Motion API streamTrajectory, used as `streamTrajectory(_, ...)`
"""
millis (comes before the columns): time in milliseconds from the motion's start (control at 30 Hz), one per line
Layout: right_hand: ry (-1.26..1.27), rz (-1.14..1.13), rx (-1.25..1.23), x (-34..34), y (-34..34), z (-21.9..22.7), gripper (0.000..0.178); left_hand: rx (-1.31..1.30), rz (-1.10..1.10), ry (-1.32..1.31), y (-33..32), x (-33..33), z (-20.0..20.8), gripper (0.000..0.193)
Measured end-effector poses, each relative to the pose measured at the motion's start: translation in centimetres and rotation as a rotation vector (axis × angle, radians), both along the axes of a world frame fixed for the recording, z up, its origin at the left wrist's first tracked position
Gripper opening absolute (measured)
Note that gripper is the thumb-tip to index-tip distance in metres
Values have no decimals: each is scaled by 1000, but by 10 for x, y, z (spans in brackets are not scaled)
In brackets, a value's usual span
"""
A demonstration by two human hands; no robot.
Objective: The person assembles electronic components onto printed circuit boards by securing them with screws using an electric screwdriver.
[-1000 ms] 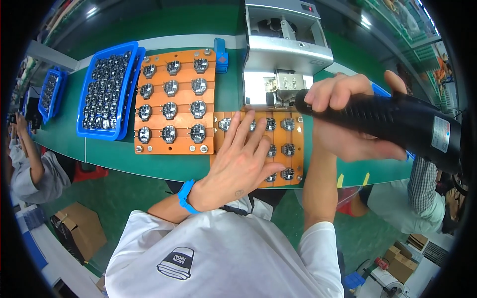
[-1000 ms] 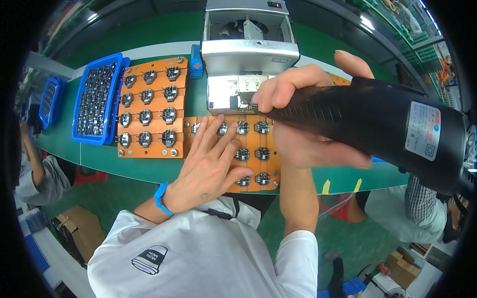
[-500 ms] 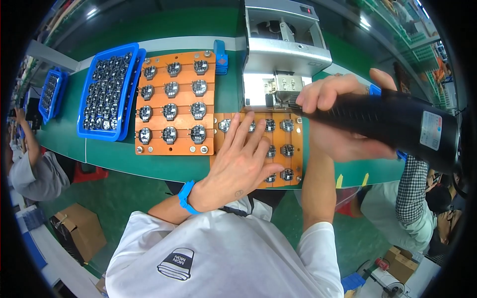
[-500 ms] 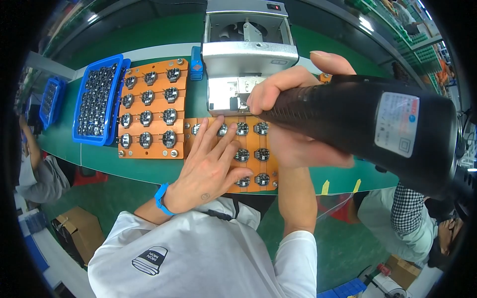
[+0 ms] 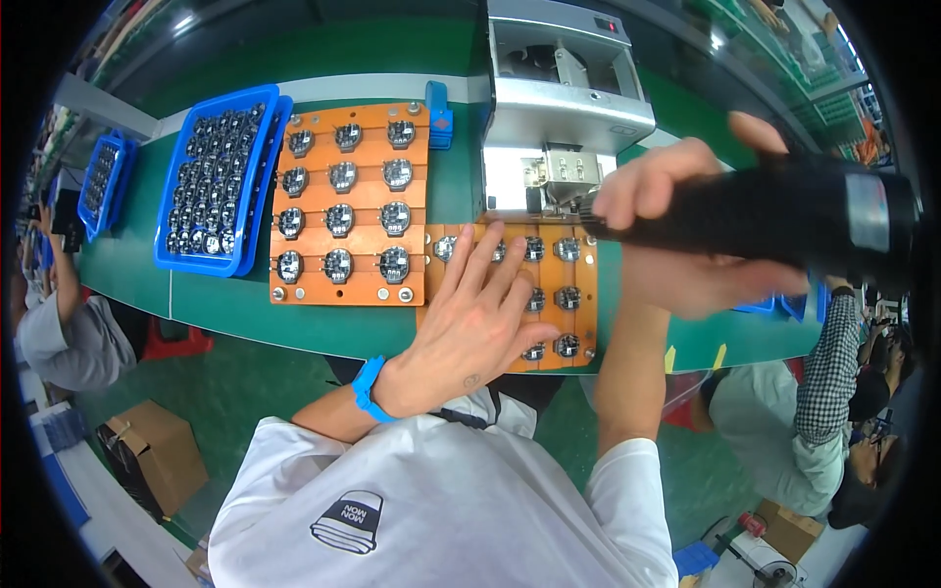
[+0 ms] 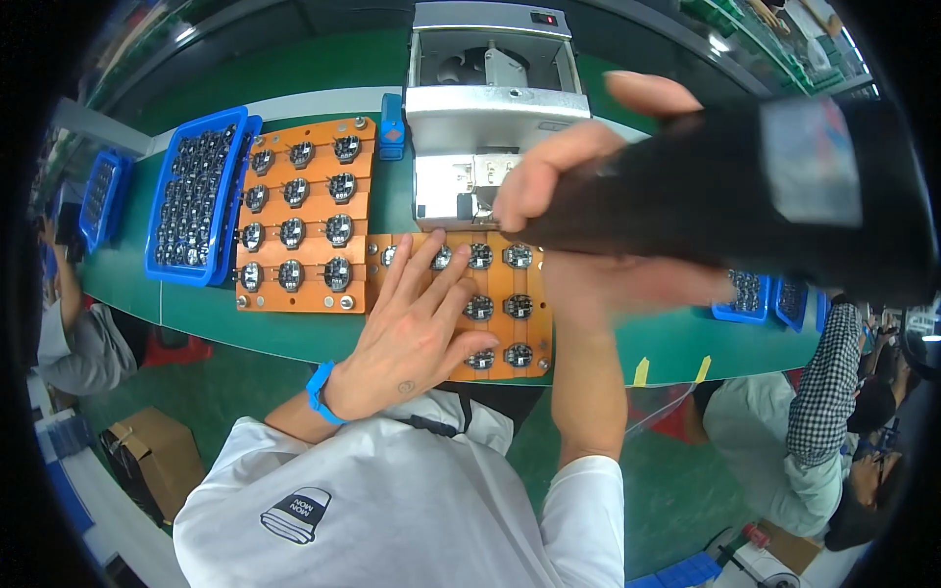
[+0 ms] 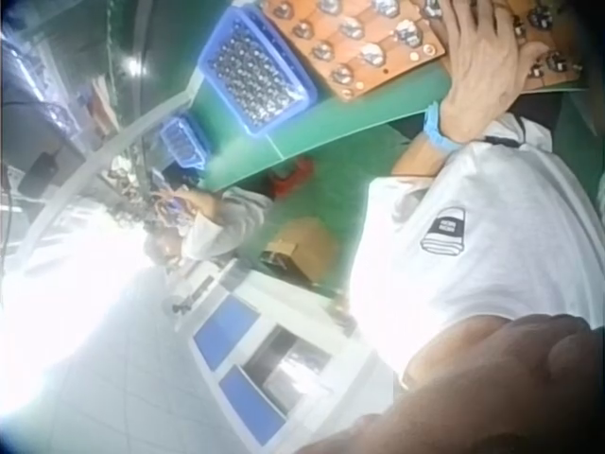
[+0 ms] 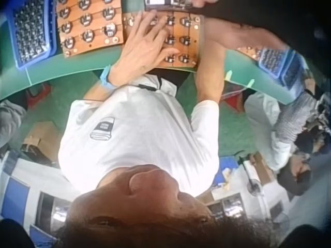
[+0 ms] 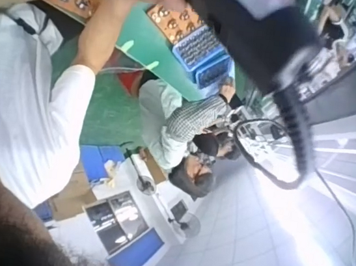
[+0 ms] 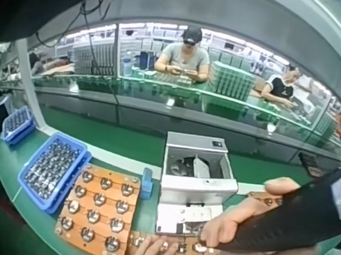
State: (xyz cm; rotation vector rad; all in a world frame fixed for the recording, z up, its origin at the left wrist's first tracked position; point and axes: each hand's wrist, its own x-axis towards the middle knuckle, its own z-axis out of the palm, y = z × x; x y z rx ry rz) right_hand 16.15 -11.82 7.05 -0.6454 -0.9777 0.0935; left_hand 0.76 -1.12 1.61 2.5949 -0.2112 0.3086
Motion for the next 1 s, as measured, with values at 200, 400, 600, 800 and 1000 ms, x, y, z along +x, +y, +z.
streamTrajectory(200,-36,35,21,14,1,-6,104,-1,0,0,-1,1,3,51)
streamTrajectory(400,-10,-182,-376,8,10,9,105,0,1,-5,-1,1,2,53)
streamTrajectory(600,25,64,-288,13,17,9,104,2,-2,-13,-2,1,4,54)
streamTrajectory(800,-41,-262,-470,7,14,13,103,9,10,-16,-4,1,7,55)
streamTrajectory(1000,119,-116,-245,1,-18,-11,101,-10,-37,-65,-4,5,6,54)
